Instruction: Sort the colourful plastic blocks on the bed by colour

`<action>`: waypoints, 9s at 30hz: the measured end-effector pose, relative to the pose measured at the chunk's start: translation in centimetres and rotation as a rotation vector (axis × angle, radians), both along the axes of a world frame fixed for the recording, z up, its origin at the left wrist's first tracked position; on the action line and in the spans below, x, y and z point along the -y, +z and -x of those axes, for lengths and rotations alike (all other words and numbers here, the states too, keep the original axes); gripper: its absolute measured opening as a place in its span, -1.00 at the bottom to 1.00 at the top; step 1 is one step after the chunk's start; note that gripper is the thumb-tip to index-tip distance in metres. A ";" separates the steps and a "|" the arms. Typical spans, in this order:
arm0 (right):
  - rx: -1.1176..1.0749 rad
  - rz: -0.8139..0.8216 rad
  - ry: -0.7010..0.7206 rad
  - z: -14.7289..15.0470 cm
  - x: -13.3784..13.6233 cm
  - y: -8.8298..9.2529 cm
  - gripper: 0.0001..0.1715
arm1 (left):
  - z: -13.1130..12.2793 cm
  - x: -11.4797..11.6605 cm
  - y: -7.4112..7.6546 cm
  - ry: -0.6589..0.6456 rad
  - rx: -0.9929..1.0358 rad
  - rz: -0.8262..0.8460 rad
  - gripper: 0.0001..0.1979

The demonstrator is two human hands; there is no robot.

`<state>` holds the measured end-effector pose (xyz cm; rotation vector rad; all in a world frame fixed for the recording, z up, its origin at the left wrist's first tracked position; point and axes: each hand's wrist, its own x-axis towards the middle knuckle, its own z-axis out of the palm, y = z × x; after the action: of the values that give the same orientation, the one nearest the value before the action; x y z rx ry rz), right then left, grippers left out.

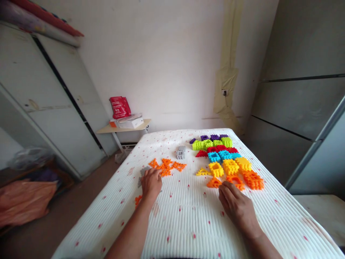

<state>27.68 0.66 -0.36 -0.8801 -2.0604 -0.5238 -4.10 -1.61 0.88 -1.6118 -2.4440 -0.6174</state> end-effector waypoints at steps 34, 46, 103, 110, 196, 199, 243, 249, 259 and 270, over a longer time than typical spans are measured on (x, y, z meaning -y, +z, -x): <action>-0.002 0.047 0.102 1.6 0.2 -1.1 -0.77 | 1.0 0.0 -0.5 -0.068 0.065 -0.125 -0.68; -0.004 0.065 0.120 1.6 0.0 -1.3 -0.77 | -2.3 0.3 -0.1 -0.182 -0.068 0.049 -0.86; -0.268 0.236 -0.199 2.1 -0.3 2.3 -0.67 | -0.8 0.5 -1.7 -0.154 0.503 -0.414 -0.68; -0.276 0.212 -0.615 -6.2 -4.1 1.6 -0.69 | -0.9 0.2 -1.9 -0.175 0.505 -0.409 -0.67; 0.250 0.638 -0.038 10.6 0.6 1.1 -0.90 | -2.7 1.2 -1.7 -0.374 0.041 -0.363 -0.75; 0.330 0.681 -0.073 11.4 0.4 0.9 -0.83 | -2.2 1.1 -2.0 -0.375 0.084 -0.388 -0.75; 0.104 0.312 -0.163 0.9 -2.0 0.2 -0.80 | -1.2 4.2 -2.0 -0.301 0.029 -0.306 -0.78; -0.089 0.108 -0.021 1.3 -1.5 0.5 -0.80 | -1.9 5.6 -1.4 -0.258 -0.082 -0.130 -0.72; -0.092 0.114 0.163 2.3 -0.8 1.0 -0.84 | -2.2 5.0 -1.3 -0.350 -0.156 -0.242 -0.76; -0.109 0.109 0.191 2.6 -0.7 1.0 -0.83 | -4.8 2.9 -1.3 -0.872 0.179 -0.094 -0.68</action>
<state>25.07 1.32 0.66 -0.7477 -2.0608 -0.2570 0.75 -4.49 -0.45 -2.6456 -1.6563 -0.9857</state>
